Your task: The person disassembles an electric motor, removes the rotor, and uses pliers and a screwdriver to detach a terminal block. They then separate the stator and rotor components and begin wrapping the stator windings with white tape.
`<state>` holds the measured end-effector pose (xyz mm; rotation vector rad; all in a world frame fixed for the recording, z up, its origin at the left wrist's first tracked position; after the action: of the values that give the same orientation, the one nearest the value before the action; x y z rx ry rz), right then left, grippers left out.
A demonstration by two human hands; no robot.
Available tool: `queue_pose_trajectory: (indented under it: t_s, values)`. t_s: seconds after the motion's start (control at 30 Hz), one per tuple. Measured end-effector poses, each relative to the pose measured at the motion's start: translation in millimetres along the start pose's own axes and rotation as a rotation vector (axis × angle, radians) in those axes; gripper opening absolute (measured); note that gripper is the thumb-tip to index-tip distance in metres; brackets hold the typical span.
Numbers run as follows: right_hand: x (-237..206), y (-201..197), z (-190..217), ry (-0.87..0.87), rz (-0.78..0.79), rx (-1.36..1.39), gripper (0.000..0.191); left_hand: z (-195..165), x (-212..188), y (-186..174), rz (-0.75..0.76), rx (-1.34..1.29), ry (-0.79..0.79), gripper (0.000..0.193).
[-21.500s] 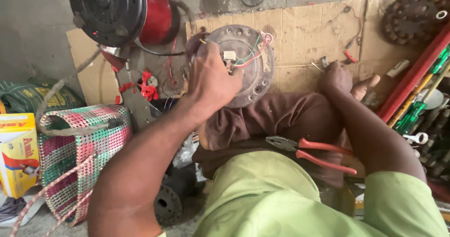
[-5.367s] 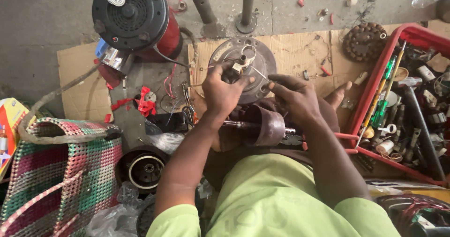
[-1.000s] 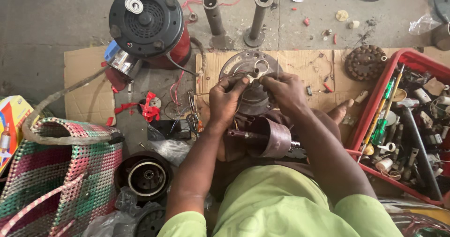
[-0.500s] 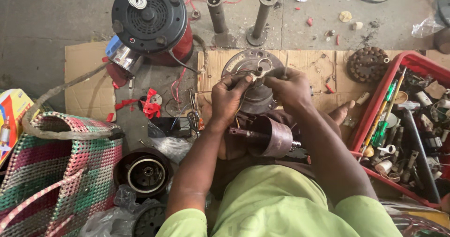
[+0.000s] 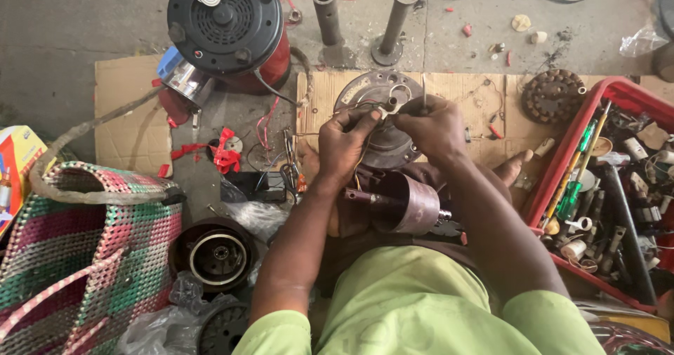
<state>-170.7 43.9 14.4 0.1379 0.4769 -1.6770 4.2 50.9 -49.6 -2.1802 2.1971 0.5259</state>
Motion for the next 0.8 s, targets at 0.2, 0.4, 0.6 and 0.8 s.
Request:
queue_pose_trajectory:
  t_s: [0.2,0.4,0.6,0.8]
  values:
    - [-6,-4,-4,0.159,0.037,0.298,0.011,-1,-1,0,0.003,0.010,0.033,0.025]
    - [-3,-3,-8,0.173,0.053,0.245,0.022,0,-1,0,-0.012,0.036,0.014,0.026]
    - [-2,-2,-10,0.084,0.011,0.186,0.011,0,-1,-1,0.005,0.020,0.032,0.025]
    - [0,1,-13,0.143,0.041,0.446,0.012,2,0,0,0.019,-0.033,0.027,0.026]
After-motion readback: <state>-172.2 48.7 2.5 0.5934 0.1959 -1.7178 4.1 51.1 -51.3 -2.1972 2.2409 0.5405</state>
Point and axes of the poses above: each hand's wrist, its own x-axis towards the middle knuckle, its own y-axis out of the palm, z = x × y, the point moved 1 cm from there along x, towards the middle knuckle, and after that the axes turned 10 degrees about x, right-handed, at the moved point
